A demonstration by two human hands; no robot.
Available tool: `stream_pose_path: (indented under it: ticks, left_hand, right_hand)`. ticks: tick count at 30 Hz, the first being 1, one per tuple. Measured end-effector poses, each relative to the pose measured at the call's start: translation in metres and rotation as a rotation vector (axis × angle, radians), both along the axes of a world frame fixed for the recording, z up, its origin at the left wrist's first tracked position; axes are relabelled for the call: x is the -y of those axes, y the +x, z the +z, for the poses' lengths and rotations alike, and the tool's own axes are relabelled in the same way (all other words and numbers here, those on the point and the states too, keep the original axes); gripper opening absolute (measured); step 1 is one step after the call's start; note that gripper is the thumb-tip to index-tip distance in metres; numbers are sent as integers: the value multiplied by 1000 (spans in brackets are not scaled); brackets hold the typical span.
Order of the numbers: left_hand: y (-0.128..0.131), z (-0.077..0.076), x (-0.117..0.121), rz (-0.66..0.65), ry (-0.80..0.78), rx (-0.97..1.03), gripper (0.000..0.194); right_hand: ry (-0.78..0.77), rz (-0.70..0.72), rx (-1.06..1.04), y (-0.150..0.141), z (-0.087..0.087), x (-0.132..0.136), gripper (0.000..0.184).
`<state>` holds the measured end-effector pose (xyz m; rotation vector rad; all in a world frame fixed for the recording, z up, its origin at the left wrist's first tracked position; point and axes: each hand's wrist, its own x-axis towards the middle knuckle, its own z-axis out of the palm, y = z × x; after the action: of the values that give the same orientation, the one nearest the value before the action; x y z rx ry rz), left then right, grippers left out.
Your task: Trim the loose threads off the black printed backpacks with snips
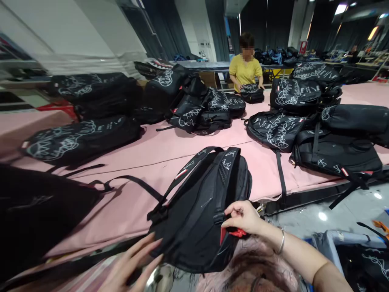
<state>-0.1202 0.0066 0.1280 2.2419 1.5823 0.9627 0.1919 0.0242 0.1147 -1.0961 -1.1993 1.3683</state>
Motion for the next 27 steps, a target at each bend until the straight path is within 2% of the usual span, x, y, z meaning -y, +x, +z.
stream_pose_path:
  ticks: [2,4,6,8,12,15,18,21,23,25,27]
  left_hand:
    - [36,16,0,-172,-151,188,28]
    - [73,24,-2,-197,-217,369,31]
    - [99,27,-9,-224,-218,431,34]
    - [113,31,-18,-301,-233,383,32]
    - [121,45,-36,-516,-369,203,23]
    - [125,51,-41,-567,-455,210,12]
    - [131,48,-35,-480,-423,322,10]
    - [135,38,-24,-281,-265,453,13]
    - [136,31,-17,-130,-176,536,13]
    - [137,25,-12,-12,-129,598,14]
    - [139,22,-8,46,-118,630,14]
  right_hand:
    - [1,2,51,-16,-3,10,40]
    - [13,-6,99,-25,-3,17,40]
    - [57,-23,138,-25,-1,20,39]
    - [150,-39,188,-21,0,21,35]
    - [404,24,333,-8,-1,22,14]
    - [439,32,376,-7,-1,24,9]
    - [316,14,338,-11,4,27,11]
    - [148,28,255,-11,13,31,10]
    - [57,15,226,-5,22,33,26]
    - [60,-30,284,5,33,34,32]
    - [188,-82,444,15,44,34,22]
